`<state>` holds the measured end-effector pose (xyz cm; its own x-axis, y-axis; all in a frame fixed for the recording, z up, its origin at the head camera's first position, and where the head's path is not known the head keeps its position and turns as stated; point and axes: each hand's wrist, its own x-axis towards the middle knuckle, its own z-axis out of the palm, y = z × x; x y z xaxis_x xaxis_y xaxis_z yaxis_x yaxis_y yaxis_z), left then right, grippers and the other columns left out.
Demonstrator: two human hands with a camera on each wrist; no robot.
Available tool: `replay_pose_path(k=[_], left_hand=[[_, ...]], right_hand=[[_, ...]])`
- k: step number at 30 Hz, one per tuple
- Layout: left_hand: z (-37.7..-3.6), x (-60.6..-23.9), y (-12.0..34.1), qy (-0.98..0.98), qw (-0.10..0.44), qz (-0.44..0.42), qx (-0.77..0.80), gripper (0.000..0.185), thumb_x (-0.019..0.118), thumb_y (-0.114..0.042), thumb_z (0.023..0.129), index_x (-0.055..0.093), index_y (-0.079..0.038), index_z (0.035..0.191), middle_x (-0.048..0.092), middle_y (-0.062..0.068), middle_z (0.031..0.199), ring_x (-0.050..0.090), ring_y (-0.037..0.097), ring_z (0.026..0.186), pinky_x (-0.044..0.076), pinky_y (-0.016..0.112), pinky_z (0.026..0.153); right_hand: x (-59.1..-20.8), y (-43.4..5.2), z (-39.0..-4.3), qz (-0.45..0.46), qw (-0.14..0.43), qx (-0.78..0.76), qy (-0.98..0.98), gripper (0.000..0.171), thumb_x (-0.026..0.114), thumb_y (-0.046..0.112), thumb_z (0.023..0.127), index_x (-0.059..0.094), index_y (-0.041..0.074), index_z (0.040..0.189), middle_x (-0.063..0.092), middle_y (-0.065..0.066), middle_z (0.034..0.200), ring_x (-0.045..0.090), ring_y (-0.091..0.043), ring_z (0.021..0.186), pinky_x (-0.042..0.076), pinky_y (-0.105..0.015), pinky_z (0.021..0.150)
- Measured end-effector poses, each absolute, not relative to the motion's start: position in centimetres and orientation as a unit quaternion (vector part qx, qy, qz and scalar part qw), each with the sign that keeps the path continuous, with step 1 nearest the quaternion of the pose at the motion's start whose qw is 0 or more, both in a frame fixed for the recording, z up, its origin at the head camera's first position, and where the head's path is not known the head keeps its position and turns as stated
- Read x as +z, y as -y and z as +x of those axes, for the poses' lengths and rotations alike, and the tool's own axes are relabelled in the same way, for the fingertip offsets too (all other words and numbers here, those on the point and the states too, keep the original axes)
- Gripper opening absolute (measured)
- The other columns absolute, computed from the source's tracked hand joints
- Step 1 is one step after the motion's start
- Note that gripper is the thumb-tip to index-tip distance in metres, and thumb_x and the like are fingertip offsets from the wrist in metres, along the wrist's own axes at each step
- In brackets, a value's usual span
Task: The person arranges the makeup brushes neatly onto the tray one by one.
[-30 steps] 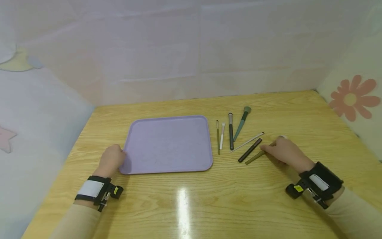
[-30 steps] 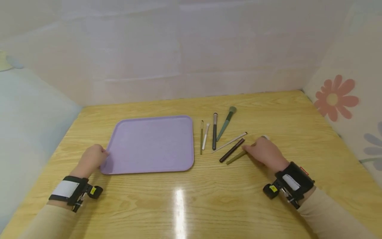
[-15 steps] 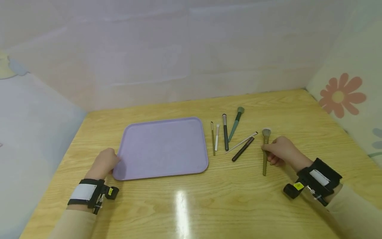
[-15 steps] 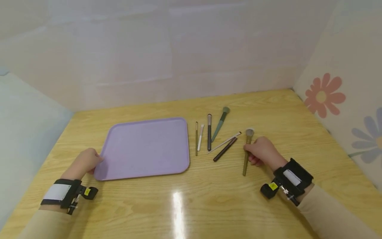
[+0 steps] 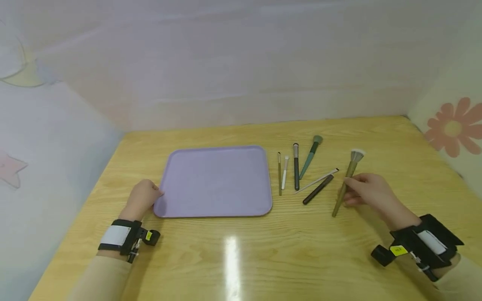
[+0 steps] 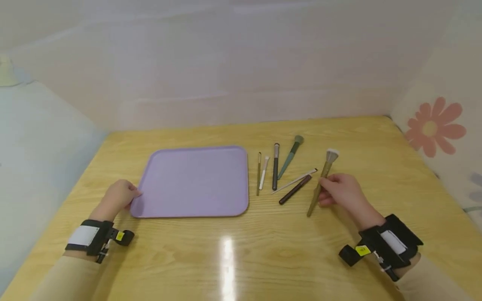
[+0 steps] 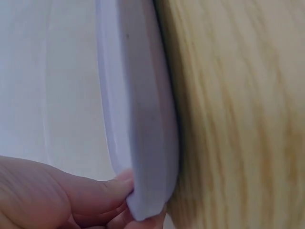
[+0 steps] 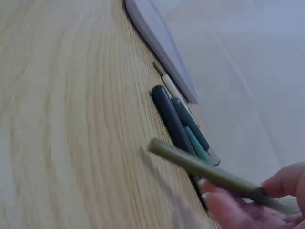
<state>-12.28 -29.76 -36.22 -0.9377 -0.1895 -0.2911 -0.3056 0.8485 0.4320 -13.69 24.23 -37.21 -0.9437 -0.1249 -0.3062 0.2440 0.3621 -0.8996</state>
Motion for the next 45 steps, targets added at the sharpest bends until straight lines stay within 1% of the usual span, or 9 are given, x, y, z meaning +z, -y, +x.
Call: replay_pose_path(k=[5,10,12,13,17,19,28,38,45], left_hand=[[-12.4,-36.2,29.1,-0.953,0.098,-0.129,0.257,0.022,0.061,-0.001,0.088,0.061,0.019,0.098,0.062,0.025,0.087,0.058,0.028,0.069,0.049,0.034,0.058],[-11.9,-36.5,28.9,-0.947,0.084,-0.133,0.279,0.029,0.059,0.002,0.089,0.058,0.021,0.111,0.06,0.035,0.11,0.06,0.041,0.096,0.052,0.045,0.078],[-11.7,-36.6,29.0,-0.944,0.078,-0.14,0.288,0.03,0.059,0.002,0.09,0.057,0.021,0.114,0.059,0.035,0.112,0.06,0.043,0.101,0.052,0.046,0.081],[-11.5,-36.7,29.1,-0.943,0.074,-0.143,0.291,0.031,0.058,0.002,0.09,0.057,0.021,0.114,0.059,0.035,0.112,0.059,0.043,0.102,0.052,0.046,0.081],[-11.2,-37.0,29.2,-0.943,0.057,-0.149,0.293,0.031,0.058,0.001,0.091,0.058,0.02,0.115,0.06,0.034,0.111,0.061,0.042,0.101,0.052,0.045,0.081],[-11.1,-37.0,29.1,-0.943,0.05,-0.151,0.292,0.03,0.059,0.0,0.092,0.059,0.02,0.114,0.061,0.034,0.111,0.061,0.042,0.101,0.052,0.046,0.081],[-10.3,-36.7,28.9,-0.941,0.047,-0.172,0.286,0.028,0.059,-0.002,0.092,0.06,0.019,0.111,0.06,0.034,0.111,0.06,0.044,0.1,0.051,0.048,0.081],[-11.2,-36.3,28.1,-0.94,0.061,-0.177,0.284,0.028,0.058,-0.002,0.093,0.059,0.018,0.112,0.059,0.034,0.112,0.06,0.043,0.1,0.051,0.047,0.08],[-10.7,-36.3,28.6,-0.946,0.062,-0.179,0.262,0.023,0.06,0.0,0.091,0.061,0.019,0.104,0.062,0.032,0.103,0.061,0.04,0.092,0.051,0.045,0.075]], right_hand=[[-37.6,-23.7,-13.5,0.032,0.131,-0.678,-0.723,0.045,0.049,0.013,0.101,0.032,-0.021,0.126,0.067,0.0,0.08,0.067,-0.014,0.068,0.057,-0.029,0.064],[-37.7,-22.8,-13.7,0.026,0.123,-0.742,-0.658,0.071,0.056,0.007,0.097,0.009,-0.018,0.144,0.071,0.002,0.085,0.068,-0.012,0.073,0.056,-0.027,0.065],[-37.7,-22.3,-13.8,0.022,0.125,-0.755,-0.643,0.067,0.058,0.005,0.095,0.016,-0.012,0.145,0.072,0.001,0.086,0.069,-0.012,0.073,0.056,-0.026,0.065],[-37.8,-22.0,-13.8,0.02,0.128,-0.757,-0.64,0.069,0.058,0.004,0.095,0.015,-0.011,0.146,0.071,0.002,0.087,0.068,-0.012,0.074,0.056,-0.026,0.065],[-37.6,-21.2,-13.9,0.013,0.142,-0.754,-0.642,0.072,0.058,0.004,0.096,0.01,-0.009,0.148,0.07,0.004,0.089,0.067,-0.011,0.077,0.056,-0.025,0.069],[-37.4,-20.9,-13.8,0.01,0.152,-0.742,-0.653,0.082,0.056,0.005,0.097,-0.006,-0.014,0.147,0.068,0.006,0.091,0.067,-0.009,0.079,0.056,-0.025,0.071],[-36.6,-18.9,-13.7,-0.01,0.181,-0.709,-0.681,0.072,0.052,0.009,0.1,0.003,-0.016,0.147,0.068,0.004,0.093,0.065,-0.009,0.083,0.055,-0.026,0.076],[-36.4,-17.5,-13.7,-0.025,0.185,-0.721,-0.667,0.06,0.052,0.005,0.099,0.016,-0.02,0.141,0.07,0.001,0.092,0.065,-0.01,0.078,0.056,-0.025,0.072],[-36.7,-15.9,-14.0,-0.034,0.202,-0.712,-0.671,0.067,0.049,0.003,0.099,0.005,-0.019,0.145,0.068,0.002,0.09,0.066,-0.01,0.076,0.056,-0.026,0.071]])
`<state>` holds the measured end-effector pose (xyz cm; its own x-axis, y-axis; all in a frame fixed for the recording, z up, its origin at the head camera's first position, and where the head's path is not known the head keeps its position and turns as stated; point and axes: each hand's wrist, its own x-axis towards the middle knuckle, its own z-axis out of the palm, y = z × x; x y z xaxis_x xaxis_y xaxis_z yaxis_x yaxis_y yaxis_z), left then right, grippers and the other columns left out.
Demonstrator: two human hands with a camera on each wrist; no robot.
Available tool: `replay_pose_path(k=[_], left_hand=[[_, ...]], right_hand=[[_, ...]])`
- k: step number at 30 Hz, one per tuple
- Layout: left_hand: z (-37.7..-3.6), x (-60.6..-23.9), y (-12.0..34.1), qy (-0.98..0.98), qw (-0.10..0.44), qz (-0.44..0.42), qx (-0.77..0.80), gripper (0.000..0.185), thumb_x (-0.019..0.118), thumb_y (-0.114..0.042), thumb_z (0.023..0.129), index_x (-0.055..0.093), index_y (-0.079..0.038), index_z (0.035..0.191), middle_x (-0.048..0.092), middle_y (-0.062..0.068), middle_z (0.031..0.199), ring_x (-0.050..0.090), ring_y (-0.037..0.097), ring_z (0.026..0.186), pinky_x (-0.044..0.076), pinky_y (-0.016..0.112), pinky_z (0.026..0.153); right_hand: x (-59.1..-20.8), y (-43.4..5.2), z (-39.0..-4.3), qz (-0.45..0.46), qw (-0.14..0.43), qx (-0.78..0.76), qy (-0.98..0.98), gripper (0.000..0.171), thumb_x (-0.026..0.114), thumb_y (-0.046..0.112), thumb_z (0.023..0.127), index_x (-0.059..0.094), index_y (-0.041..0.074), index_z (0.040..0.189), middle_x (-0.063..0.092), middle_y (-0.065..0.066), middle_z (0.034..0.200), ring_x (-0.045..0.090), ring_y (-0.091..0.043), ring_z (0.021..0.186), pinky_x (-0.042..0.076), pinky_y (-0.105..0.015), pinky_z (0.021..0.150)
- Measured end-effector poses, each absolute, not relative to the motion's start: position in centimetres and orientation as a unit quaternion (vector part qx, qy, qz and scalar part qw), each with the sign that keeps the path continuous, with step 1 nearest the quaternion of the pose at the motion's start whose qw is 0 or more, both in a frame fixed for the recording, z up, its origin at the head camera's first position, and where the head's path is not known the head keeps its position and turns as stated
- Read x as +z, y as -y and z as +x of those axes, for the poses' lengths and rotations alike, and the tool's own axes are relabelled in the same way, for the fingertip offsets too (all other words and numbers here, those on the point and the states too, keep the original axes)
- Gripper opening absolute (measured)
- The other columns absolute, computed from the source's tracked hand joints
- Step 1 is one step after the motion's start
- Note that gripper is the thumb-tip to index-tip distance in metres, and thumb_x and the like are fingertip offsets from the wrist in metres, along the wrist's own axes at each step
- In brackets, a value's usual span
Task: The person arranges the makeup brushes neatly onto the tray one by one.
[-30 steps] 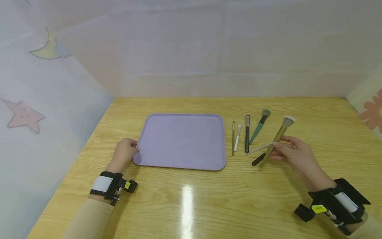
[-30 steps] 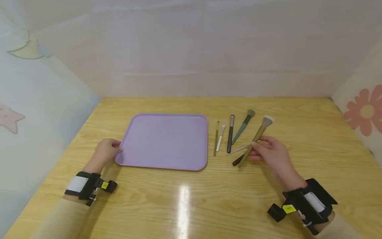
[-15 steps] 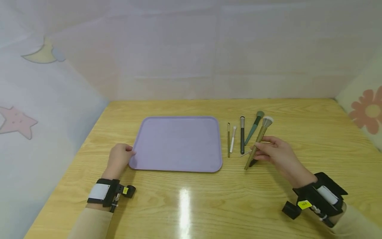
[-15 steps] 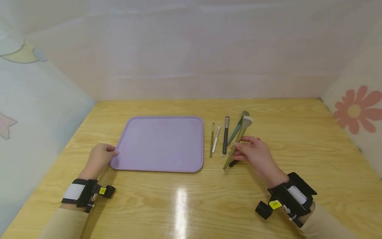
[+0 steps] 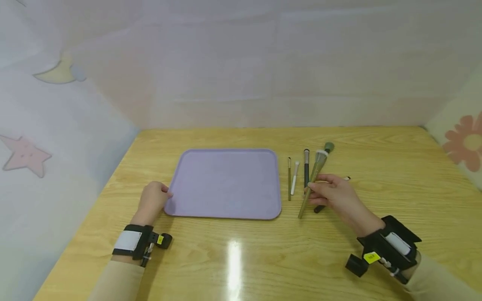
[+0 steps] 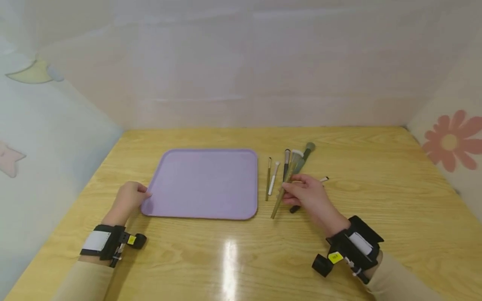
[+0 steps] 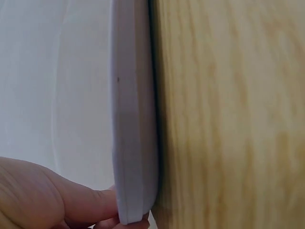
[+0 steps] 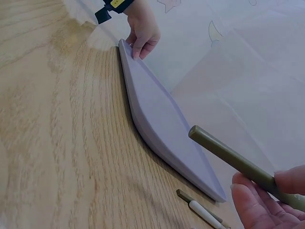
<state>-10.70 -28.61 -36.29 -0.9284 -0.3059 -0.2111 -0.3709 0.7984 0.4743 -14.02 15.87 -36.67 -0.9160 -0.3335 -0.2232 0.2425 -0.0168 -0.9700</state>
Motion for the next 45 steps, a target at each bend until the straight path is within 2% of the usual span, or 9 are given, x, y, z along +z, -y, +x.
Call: replay_pose_path(k=[8,18,27,36,45], left_hand=[[-10.0,-36.1,29.3,-0.946,0.069,-0.192,0.25,0.021,0.06,-0.001,0.091,0.06,0.018,0.1,0.061,0.03,0.096,0.059,0.037,0.086,0.05,0.043,0.07],[-10.3,-36.0,29.5,-0.944,0.077,-0.198,0.252,0.021,0.059,0.0,0.091,0.059,0.018,0.101,0.061,0.03,0.095,0.059,0.037,0.085,0.05,0.043,0.07],[-10.5,-36.2,29.8,-0.94,0.084,-0.198,0.266,0.02,0.06,0.001,0.09,0.059,0.018,0.1,0.061,0.03,0.094,0.059,0.036,0.083,0.05,0.041,0.068],[-10.9,-36.1,28.9,-0.94,0.08,-0.202,0.265,0.019,0.059,0.0,0.091,0.06,0.017,0.1,0.061,0.028,0.096,0.058,0.035,0.085,0.05,0.041,0.069],[-11.9,-36.1,27.5,-0.953,0.065,-0.179,0.237,0.019,0.06,-0.001,0.091,0.061,0.016,0.101,0.062,0.027,0.094,0.061,0.033,0.083,0.051,0.039,0.067]], right_hand=[[-37.1,-13.7,-14.4,-0.031,0.201,-0.709,-0.675,0.057,0.051,0.002,0.098,0.018,-0.021,0.139,0.065,0.001,0.088,0.066,-0.01,0.073,0.056,-0.027,0.069],[-37.2,-12.5,-14.6,-0.038,0.199,-0.682,-0.703,0.052,0.054,0.004,0.097,0.028,-0.02,0.136,0.064,0.0,0.088,0.064,-0.008,0.074,0.055,-0.025,0.068],[-37.3,-11.5,-14.7,-0.031,0.209,-0.688,-0.694,0.054,0.054,0.003,0.097,0.027,-0.02,0.138,0.064,-0.001,0.086,0.063,-0.008,0.07,0.056,-0.026,0.066],[-37.5,-10.9,-15.2,-0.035,0.209,-0.677,-0.704,0.041,0.055,0.001,0.095,0.038,-0.019,0.127,0.066,-0.002,0.083,0.063,-0.009,0.07,0.055,-0.026,0.063],[-37.6,-10.4,-15.3,-0.033,0.201,-0.673,-0.711,0.048,0.057,0.001,0.094,0.036,-0.021,0.131,0.067,-0.001,0.081,0.063,-0.009,0.068,0.054,-0.024,0.061]])
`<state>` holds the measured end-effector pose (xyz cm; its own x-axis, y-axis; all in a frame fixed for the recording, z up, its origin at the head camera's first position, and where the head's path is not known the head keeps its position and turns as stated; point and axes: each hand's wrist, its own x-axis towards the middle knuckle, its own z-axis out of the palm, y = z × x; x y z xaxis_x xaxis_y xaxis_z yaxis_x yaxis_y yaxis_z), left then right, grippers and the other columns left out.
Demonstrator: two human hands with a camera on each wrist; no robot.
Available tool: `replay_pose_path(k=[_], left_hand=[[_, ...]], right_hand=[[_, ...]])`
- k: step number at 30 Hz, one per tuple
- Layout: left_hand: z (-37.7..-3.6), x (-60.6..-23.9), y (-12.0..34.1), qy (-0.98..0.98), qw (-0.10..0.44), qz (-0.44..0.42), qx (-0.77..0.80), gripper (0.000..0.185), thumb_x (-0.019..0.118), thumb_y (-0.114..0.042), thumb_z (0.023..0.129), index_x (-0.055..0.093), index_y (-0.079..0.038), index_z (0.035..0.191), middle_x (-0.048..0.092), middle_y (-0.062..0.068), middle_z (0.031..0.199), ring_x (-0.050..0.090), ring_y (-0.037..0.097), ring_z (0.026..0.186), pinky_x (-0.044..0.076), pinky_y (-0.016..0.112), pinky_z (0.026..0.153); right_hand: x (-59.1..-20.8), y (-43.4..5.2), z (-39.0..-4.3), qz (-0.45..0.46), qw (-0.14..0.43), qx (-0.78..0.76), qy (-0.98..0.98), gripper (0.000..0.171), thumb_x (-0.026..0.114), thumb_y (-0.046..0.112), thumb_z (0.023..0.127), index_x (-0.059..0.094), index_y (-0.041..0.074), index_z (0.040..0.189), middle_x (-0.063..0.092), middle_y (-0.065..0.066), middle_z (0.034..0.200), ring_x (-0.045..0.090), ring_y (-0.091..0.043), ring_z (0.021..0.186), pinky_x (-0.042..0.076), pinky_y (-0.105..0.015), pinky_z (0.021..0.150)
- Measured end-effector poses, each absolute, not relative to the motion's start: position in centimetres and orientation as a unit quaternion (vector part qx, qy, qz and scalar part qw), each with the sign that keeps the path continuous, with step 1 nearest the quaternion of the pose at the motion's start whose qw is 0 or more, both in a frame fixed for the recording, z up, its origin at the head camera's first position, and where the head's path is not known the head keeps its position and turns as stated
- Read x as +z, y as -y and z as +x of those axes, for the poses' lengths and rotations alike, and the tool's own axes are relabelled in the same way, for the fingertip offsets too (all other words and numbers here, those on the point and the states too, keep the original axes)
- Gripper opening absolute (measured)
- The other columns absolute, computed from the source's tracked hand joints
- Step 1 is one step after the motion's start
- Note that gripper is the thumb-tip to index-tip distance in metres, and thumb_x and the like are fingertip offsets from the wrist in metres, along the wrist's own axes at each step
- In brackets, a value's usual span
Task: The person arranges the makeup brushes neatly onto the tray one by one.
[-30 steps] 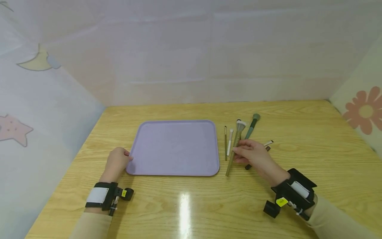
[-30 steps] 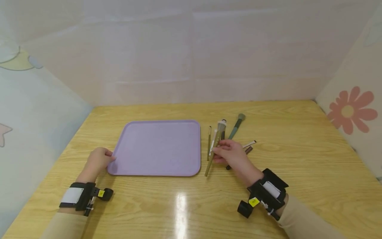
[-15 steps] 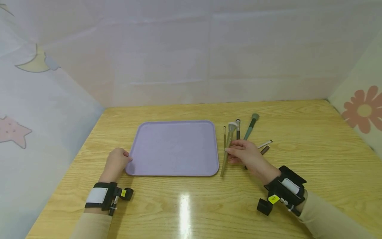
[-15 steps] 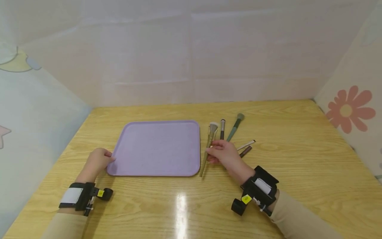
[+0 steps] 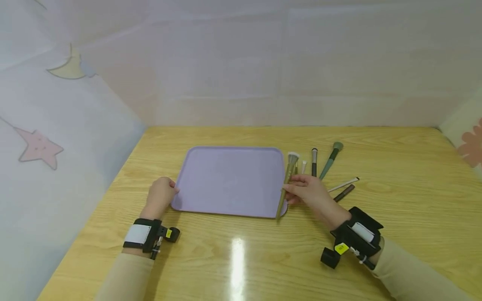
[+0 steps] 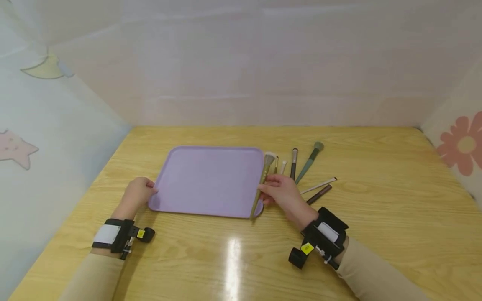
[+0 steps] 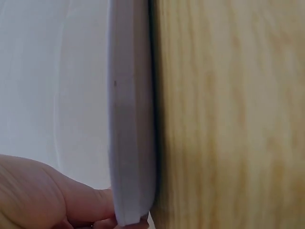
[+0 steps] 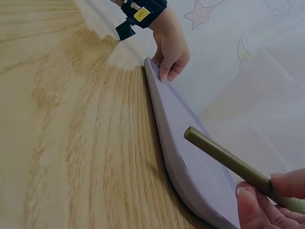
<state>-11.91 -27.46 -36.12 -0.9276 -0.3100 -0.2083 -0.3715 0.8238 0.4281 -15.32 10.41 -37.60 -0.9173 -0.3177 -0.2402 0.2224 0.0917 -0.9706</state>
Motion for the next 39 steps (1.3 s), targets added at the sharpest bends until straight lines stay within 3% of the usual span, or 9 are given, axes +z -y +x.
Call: replay_pose_path(k=[11,18,39], left_hand=[[-13.6,-37.2,27.1,-0.948,0.017,-0.124,0.294,0.036,0.054,0.008,0.09,0.052,0.019,0.124,0.058,0.033,0.116,0.057,0.041,0.108,0.049,0.047,0.089],[-14.4,-37.4,27.1,-0.944,0.001,-0.109,0.312,0.035,0.053,0.011,0.088,0.054,0.019,0.123,0.059,0.034,0.116,0.057,0.041,0.107,0.049,0.048,0.089],[-13.9,-36.9,27.5,-0.942,0.027,-0.155,0.297,0.031,0.053,0.009,0.089,0.057,0.019,0.118,0.06,0.032,0.111,0.059,0.039,0.101,0.05,0.046,0.084]], right_hand=[[-37.9,-10.0,-15.4,-0.015,0.209,-0.677,-0.705,0.044,0.057,0.002,0.095,0.038,-0.018,0.129,0.066,0.0,0.08,0.063,-0.009,0.068,0.054,-0.024,0.062],[-38.0,-9.7,-15.6,0.001,0.205,-0.672,-0.711,0.044,0.058,0.002,0.094,0.04,-0.018,0.128,0.067,-0.001,0.079,0.063,-0.01,0.066,0.054,-0.024,0.06],[-37.6,-7.2,-17.1,-0.032,0.193,-0.544,-0.816,0.051,0.062,0.001,0.091,0.042,-0.021,0.131,0.066,-0.014,0.077,0.059,-0.009,0.053,0.052,-0.024,0.051]])
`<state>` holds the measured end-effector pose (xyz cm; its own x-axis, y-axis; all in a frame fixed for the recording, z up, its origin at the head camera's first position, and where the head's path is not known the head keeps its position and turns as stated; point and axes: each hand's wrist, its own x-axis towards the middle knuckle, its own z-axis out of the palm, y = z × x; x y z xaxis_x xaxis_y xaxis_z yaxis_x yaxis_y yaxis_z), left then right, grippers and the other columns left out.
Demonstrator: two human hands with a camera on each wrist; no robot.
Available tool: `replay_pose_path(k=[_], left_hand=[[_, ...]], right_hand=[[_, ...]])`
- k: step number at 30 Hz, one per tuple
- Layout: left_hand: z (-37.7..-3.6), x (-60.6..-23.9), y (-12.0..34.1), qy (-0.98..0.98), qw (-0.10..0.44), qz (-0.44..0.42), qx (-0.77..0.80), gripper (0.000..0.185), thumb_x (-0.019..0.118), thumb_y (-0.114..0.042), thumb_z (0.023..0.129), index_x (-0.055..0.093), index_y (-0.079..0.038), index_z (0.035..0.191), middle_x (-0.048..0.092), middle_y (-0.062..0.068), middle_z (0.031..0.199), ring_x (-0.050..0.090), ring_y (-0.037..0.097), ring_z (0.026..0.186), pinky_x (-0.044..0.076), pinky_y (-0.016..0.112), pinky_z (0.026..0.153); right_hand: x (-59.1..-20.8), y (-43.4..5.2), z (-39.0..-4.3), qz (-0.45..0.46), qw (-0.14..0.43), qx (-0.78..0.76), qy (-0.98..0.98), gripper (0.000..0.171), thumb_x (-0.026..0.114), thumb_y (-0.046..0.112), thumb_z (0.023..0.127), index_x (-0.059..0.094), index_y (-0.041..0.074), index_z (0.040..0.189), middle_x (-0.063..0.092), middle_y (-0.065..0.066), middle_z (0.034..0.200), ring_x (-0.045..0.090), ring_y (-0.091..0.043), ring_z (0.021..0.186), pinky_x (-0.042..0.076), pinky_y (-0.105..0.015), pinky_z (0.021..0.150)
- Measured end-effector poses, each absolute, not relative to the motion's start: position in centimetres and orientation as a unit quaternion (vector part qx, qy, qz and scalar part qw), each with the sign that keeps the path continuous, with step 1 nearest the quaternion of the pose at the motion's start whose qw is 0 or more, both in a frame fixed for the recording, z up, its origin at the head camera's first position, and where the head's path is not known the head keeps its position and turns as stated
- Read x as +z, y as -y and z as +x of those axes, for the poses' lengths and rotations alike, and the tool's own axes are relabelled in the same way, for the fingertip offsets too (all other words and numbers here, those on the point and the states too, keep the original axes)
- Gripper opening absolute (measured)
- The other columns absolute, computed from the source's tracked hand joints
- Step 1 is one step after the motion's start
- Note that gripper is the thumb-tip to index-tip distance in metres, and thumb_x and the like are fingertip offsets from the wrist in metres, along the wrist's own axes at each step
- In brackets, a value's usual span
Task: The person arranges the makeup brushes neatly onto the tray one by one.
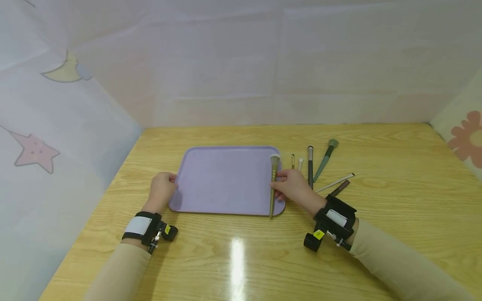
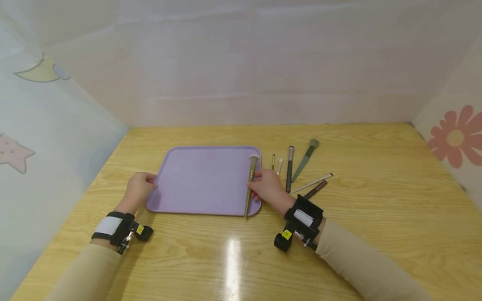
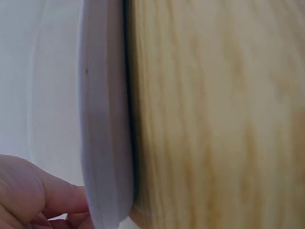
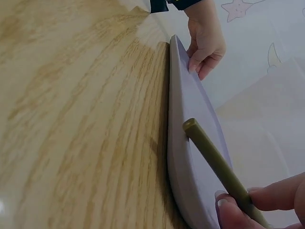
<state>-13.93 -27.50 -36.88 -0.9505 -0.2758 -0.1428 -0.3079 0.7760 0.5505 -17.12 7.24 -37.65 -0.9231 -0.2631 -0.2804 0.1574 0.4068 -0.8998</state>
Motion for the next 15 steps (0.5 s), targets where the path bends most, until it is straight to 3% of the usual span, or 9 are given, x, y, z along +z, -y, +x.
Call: replay_pose_path(k=[15], left_hand=[[-14.07,-36.59,27.39,-0.949,0.048,-0.155,0.271,0.034,0.05,0.008,0.09,0.055,0.018,0.121,0.058,0.033,0.115,0.059,0.04,0.103,0.05,0.048,0.085]], right_hand=[[-37.24,-6.38,-17.75,-0.057,0.194,-0.47,-0.859,0.04,0.062,0.001,0.09,0.05,-0.019,0.123,0.064,-0.012,0.068,0.057,-0.01,0.049,0.051,-0.024,0.049]])
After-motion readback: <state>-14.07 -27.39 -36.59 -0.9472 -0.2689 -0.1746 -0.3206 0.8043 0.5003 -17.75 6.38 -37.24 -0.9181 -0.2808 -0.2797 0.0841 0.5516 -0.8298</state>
